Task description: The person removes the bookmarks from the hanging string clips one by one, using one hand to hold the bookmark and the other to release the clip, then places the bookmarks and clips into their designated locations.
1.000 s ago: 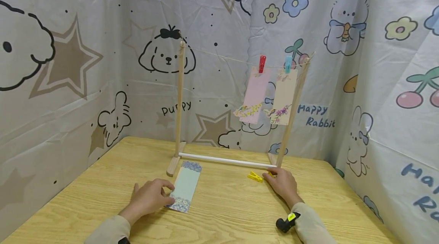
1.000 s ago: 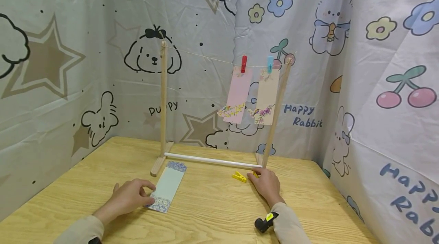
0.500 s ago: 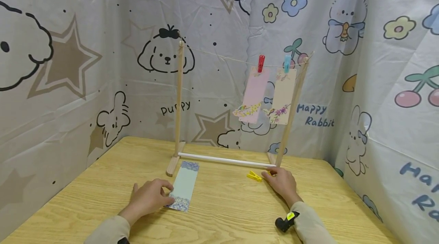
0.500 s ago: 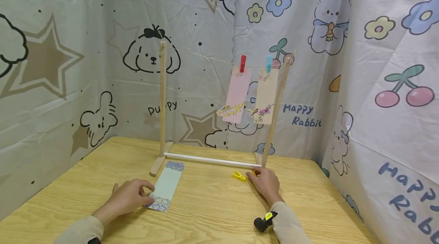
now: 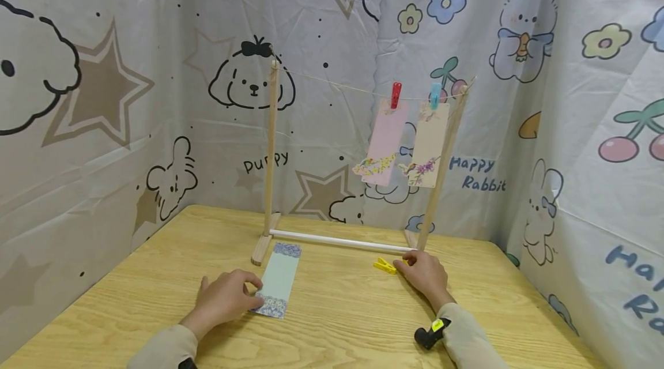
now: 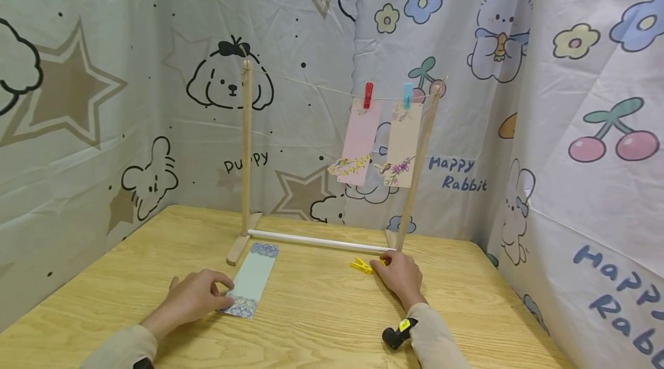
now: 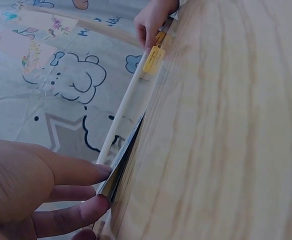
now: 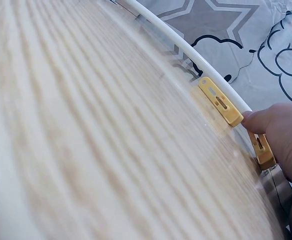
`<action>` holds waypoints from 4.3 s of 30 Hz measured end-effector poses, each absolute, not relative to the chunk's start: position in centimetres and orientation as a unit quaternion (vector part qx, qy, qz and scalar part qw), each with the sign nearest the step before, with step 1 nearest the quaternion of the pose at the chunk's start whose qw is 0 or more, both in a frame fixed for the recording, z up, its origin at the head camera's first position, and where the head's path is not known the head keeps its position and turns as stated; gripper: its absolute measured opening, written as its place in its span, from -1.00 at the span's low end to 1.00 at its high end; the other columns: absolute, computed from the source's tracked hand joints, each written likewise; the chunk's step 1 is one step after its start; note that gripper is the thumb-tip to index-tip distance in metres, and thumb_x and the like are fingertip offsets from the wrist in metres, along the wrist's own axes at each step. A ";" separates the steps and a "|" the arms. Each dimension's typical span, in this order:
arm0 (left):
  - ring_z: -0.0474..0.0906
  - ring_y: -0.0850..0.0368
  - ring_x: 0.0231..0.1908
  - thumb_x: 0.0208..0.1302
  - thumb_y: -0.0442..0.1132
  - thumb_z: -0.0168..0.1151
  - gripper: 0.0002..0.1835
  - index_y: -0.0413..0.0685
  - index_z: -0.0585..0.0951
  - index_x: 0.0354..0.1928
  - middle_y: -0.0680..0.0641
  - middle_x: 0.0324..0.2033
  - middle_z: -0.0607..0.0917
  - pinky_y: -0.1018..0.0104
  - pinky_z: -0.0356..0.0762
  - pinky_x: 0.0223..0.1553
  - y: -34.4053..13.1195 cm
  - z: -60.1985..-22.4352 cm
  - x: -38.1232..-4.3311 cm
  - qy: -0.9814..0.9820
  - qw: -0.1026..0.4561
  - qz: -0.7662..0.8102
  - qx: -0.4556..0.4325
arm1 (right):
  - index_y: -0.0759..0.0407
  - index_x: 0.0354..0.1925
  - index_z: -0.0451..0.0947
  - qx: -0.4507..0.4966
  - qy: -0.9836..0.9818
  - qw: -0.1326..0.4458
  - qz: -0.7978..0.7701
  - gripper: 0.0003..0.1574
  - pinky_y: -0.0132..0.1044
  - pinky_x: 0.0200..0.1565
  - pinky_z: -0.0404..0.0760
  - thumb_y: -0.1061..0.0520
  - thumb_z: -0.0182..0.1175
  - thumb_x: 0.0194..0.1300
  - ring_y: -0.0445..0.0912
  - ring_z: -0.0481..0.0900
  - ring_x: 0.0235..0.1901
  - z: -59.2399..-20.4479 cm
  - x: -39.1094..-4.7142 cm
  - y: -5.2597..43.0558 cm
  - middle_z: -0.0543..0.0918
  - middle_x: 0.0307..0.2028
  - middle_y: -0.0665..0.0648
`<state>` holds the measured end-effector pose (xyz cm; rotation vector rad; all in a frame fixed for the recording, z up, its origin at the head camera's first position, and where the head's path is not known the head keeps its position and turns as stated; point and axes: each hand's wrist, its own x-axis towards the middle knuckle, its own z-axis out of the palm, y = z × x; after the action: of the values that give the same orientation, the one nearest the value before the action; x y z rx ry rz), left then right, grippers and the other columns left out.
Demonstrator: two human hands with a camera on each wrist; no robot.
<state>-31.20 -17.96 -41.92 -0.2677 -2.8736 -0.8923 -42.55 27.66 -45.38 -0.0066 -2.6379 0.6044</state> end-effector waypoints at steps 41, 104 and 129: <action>0.61 0.18 -0.32 0.11 -0.09 0.61 -0.78 0.15 0.80 -0.20 0.20 -0.46 0.69 -0.68 -0.37 0.23 -18.0 -42.1 -31.5 -0.954 0.046 -0.280 -0.098 | 0.06 -0.02 0.77 -0.001 -0.959 0.204 0.198 -0.46 -0.07 -0.38 0.54 -0.27 0.46 0.22 0.00 0.66 -0.30 -45.1 -42.4 27.5 0.72 -0.28 0.00; 0.61 0.07 -0.21 0.15 -0.18 0.59 -0.67 -0.06 0.75 -0.05 0.02 -0.24 0.72 -0.12 0.48 -0.04 -17.7 -42.4 -32.5 -0.915 0.149 -0.354 -0.127 | 0.33 0.22 0.60 -0.034 -0.835 0.186 0.516 -0.39 -0.18 -0.02 0.49 -0.14 0.20 0.54 0.13 0.54 0.05 -43.1 -41.9 28.7 0.73 -0.02 0.27; 0.61 -0.21 0.08 0.24 -0.26 0.54 -0.40 -0.11 0.55 0.31 -0.11 0.04 0.61 -0.13 0.63 0.03 -15.1 -39.1 -34.6 -0.858 0.156 -0.426 -0.241 | 0.27 0.38 0.46 0.030 -0.850 0.140 0.507 -0.34 -0.21 -0.29 0.49 -0.13 0.17 0.56 0.09 0.53 -0.10 -38.8 -40.2 31.6 0.65 0.11 0.28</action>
<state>-34.60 -15.08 -39.13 -0.6902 -2.4551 -1.2207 -40.21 31.60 -38.81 0.0878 -2.4546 1.4653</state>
